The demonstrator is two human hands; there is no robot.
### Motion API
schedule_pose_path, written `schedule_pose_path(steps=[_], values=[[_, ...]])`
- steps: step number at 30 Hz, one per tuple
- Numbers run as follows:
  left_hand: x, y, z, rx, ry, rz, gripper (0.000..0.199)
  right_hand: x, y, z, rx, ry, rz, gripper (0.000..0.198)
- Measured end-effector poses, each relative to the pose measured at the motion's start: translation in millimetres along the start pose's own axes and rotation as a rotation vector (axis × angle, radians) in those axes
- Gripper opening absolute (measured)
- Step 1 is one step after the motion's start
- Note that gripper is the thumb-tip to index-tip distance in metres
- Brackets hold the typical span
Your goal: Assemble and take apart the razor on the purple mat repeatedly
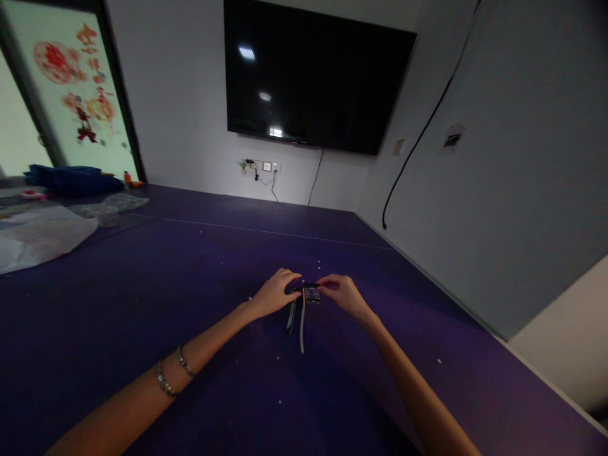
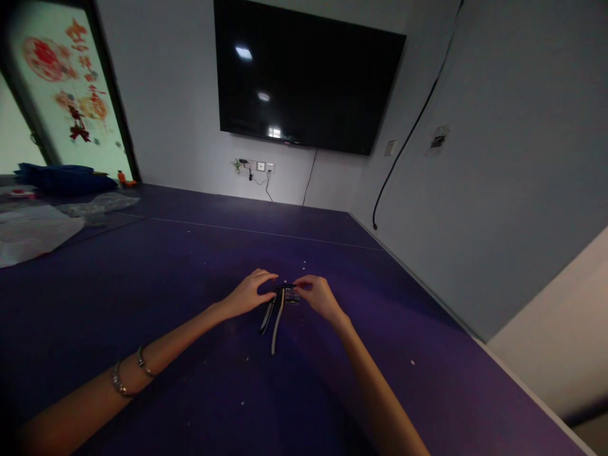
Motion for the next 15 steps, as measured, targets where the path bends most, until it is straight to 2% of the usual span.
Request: schedule_pose_path(steps=[7,15], values=[[6,-23,-39,0.206,-0.183,0.004,0.043,-30,5,3,-0.001,0.115,-0.043,0.018],[11,-30,-61,0.224,-0.272,0.030,0.040,-49,10,-4,0.007,0.158,-0.079,0.019]])
Point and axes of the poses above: each hand's wrist, its own y-axis away from the middle knuckle, its own z-axis out of the back of the hand, x = y × z, the point moved 1 cm from there along -y, towards the middle knuckle, and after that the axes turned 8 degrees about z, right-handed, at the moved point
